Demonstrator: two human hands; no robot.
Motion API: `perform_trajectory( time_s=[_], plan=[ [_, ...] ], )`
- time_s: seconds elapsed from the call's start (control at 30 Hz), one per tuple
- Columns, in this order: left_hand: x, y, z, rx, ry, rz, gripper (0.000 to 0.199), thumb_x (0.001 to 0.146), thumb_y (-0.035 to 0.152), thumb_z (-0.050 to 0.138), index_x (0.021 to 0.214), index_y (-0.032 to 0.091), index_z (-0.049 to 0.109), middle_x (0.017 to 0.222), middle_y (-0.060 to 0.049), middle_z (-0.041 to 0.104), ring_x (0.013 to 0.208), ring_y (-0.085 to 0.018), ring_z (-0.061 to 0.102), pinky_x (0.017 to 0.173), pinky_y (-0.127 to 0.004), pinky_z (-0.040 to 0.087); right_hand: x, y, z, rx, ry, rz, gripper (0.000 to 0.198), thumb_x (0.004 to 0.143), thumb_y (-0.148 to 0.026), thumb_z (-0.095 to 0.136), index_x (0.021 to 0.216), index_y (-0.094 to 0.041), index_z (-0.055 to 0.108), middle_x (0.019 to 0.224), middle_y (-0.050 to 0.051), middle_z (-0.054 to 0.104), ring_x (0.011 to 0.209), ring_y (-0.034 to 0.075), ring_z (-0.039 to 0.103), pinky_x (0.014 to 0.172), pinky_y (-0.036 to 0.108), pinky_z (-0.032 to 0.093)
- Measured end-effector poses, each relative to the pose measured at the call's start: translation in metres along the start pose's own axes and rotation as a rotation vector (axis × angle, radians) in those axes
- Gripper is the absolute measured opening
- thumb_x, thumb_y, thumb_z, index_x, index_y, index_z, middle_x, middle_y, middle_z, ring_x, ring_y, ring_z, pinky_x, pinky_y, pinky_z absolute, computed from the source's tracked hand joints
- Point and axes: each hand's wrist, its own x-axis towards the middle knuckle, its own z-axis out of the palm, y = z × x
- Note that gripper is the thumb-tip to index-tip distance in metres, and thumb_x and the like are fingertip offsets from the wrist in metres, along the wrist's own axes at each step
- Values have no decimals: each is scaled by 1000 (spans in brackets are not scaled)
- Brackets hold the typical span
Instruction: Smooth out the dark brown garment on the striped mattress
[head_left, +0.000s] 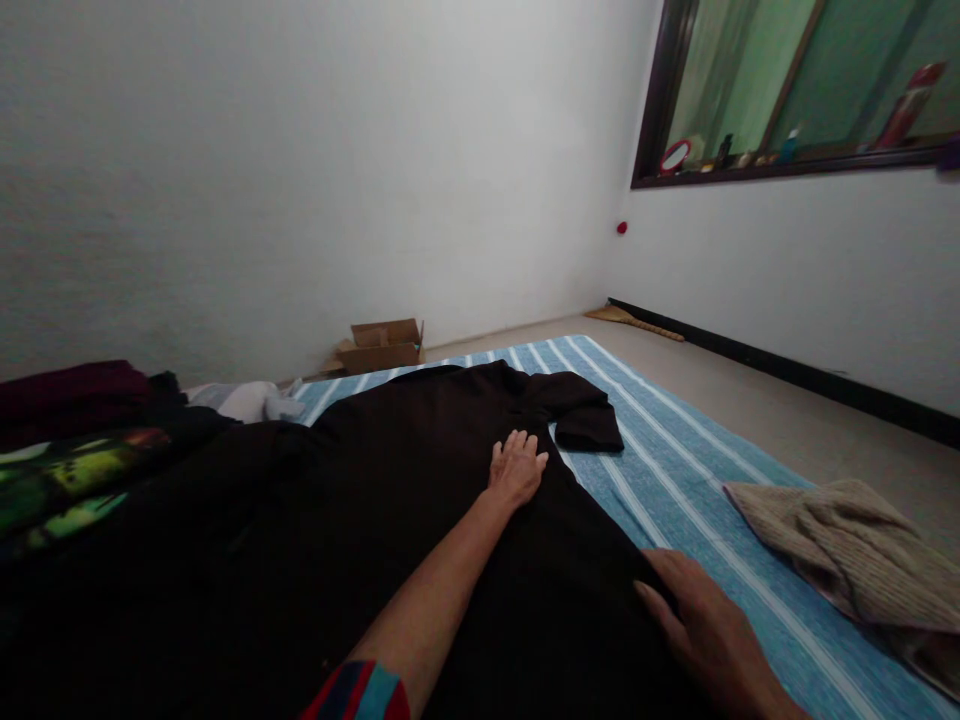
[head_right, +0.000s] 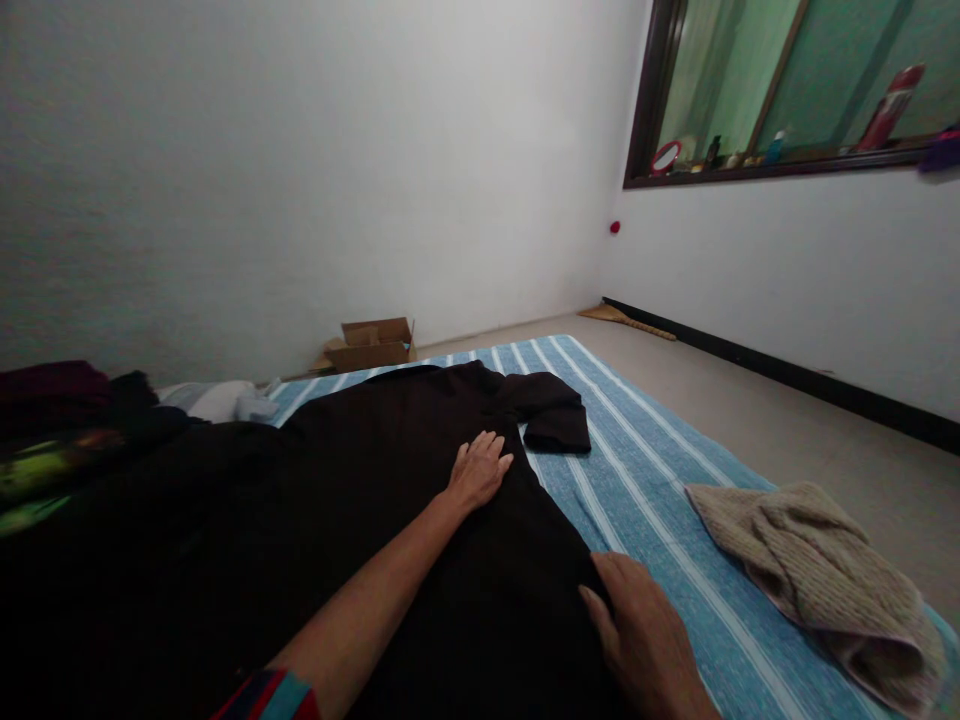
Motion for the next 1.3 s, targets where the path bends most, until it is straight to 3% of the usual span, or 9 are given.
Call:
perform_trajectory(
  time_s=[0.17, 0.3, 0.43, 0.63, 0.7, 0.8, 0.9, 1.17, 1.3],
  plan=[
    [-47, 23, -6, 11, -20, 41, 42, 90, 35, 31, 124, 14, 45, 140, -12, 38, 133, -24, 24, 106, -45, 21, 8, -3, -16, -73, -123, 196, 37, 86, -42, 43, 109, -17, 58, 100, 10, 64, 90, 25, 61, 72, 37, 49],
    [-76, 36, 3, -3, -76, 81, 52, 91, 43, 26, 132, 13, 38, 144, -12, 32, 135, -25, 18, 108, -48, 17, 9, -10, -20, -225, -161, 175, 26, 86, -38, 43, 95, -20, 60, 92, 8, 63, 82, 26, 62, 61, 34, 44],
    [-82, 40, 10, -21, -110, 67, 57, 90, 47, 25, 136, 14, 33, 147, -11, 25, 137, -24, 14, 109, -48, 14, 7, -12, -19, -273, -170, 158, 24, 89, -33, 39, 83, -20, 58, 83, 6, 64, 76, 24, 62, 55, 30, 38],
    [-86, 45, 2, -67, -148, 48, 57, 91, 47, 23, 136, 14, 32, 147, -12, 25, 137, -24, 11, 109, -48, 15, -1, -15, -21, -340, -101, 134, 22, 89, -27, 37, 84, -19, 57, 82, 8, 63, 75, 26, 62, 55, 31, 38],
    [-91, 48, 1, -79, -138, 62, 56, 91, 47, 22, 136, 15, 32, 147, -11, 26, 137, -24, 11, 108, -48, 16, -8, -20, -20, -365, -5, 38, 21, 89, -25, 39, 86, -18, 58, 83, 9, 63, 76, 26, 61, 60, 34, 42],
    [-98, 51, 1, -79, -113, 75, 56, 91, 47, 23, 135, 14, 33, 147, -11, 27, 137, -24, 12, 108, -47, 16, -24, -35, -12, -290, 171, -266, 22, 89, -23, 41, 95, -16, 60, 98, 12, 63, 93, 26, 59, 80, 40, 44],
    [-103, 54, 4, -86, -103, 74, 58, 90, 48, 23, 136, 13, 33, 146, -12, 27, 136, -24, 14, 109, -47, 16, -44, -49, 4, -223, 223, -512, 24, 88, -20, 43, 106, -18, 59, 114, 10, 61, 111, 24, 52, 95, 42, 39],
    [-105, 52, 10, -108, -166, 78, 62, 88, 52, 24, 138, 14, 29, 149, -12, 21, 138, -24, 7, 109, -48, 13, -79, -38, 29, -144, 57, -725, 46, 81, -42, 56, 122, -21, 52, 122, 13, 57, 113, 28, 52, 89, 40, 46],
    [-105, 51, 9, -132, -174, 67, 63, 88, 52, 23, 138, 14, 29, 149, -11, 21, 138, -24, 7, 109, -48, 11, -77, -37, 24, -207, 142, -885, 29, 90, -22, 42, 115, -24, 55, 110, 9, 65, 103, 23, 60, 82, 34, 49]
  ],
)
